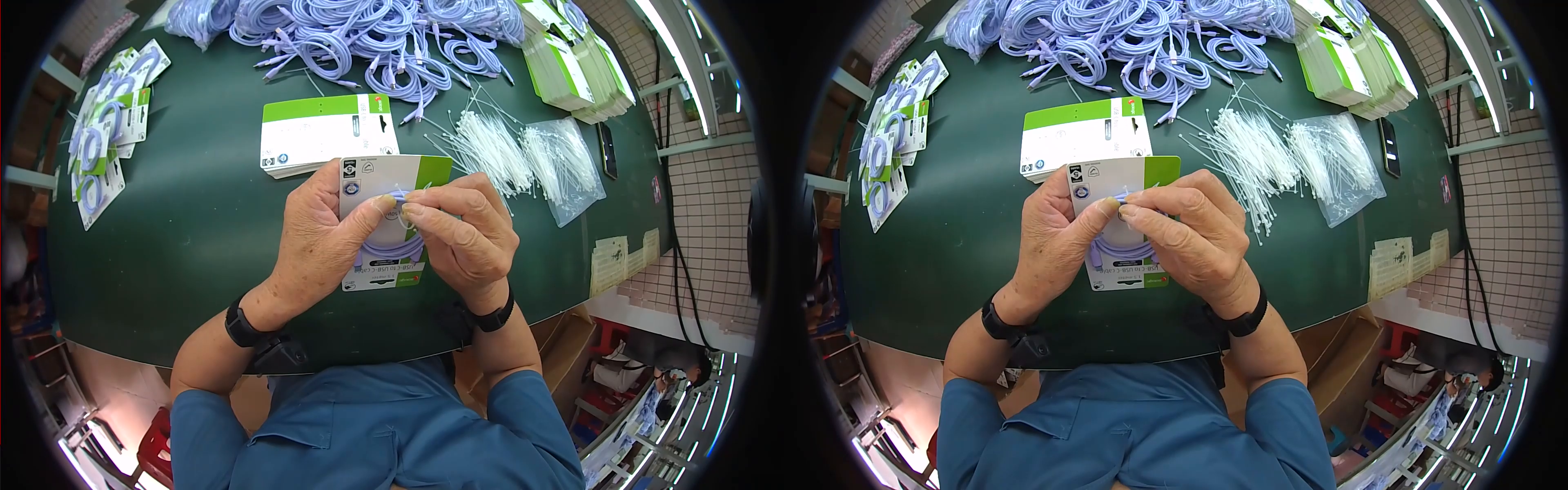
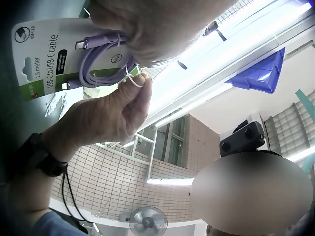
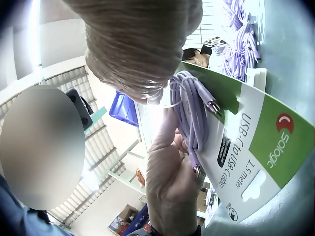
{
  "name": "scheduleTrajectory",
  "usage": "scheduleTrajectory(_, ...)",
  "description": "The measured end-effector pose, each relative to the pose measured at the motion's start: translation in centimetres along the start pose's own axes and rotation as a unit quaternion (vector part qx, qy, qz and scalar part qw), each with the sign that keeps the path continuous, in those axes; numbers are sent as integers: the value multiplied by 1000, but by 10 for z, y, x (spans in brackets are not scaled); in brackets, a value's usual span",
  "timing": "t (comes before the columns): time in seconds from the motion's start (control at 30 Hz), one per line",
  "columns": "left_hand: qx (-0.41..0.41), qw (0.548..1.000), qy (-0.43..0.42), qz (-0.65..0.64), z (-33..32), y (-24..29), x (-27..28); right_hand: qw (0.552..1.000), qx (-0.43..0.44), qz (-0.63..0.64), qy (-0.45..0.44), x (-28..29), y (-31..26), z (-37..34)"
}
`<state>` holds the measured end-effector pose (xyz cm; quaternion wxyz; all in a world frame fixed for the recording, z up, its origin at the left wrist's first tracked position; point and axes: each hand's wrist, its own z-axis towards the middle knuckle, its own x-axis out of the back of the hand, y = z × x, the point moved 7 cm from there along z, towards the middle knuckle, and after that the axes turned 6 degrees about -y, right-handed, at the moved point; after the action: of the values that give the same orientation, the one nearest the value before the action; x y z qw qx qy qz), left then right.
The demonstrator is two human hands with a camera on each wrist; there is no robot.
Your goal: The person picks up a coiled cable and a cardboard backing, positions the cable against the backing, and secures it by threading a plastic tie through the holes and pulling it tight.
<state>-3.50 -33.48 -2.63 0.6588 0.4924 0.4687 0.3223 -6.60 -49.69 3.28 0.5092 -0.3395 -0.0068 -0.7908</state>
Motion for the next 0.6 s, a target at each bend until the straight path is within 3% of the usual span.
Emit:
scheduleTrajectory(0.3,-22,998,3,54,-2,0,-1,999,-41,26,-18,-3,10,3)
scheduleTrajectory(0.6,-28,993,-2,116,-2,1,0,998,-11,-28,-54,-2,2,8)
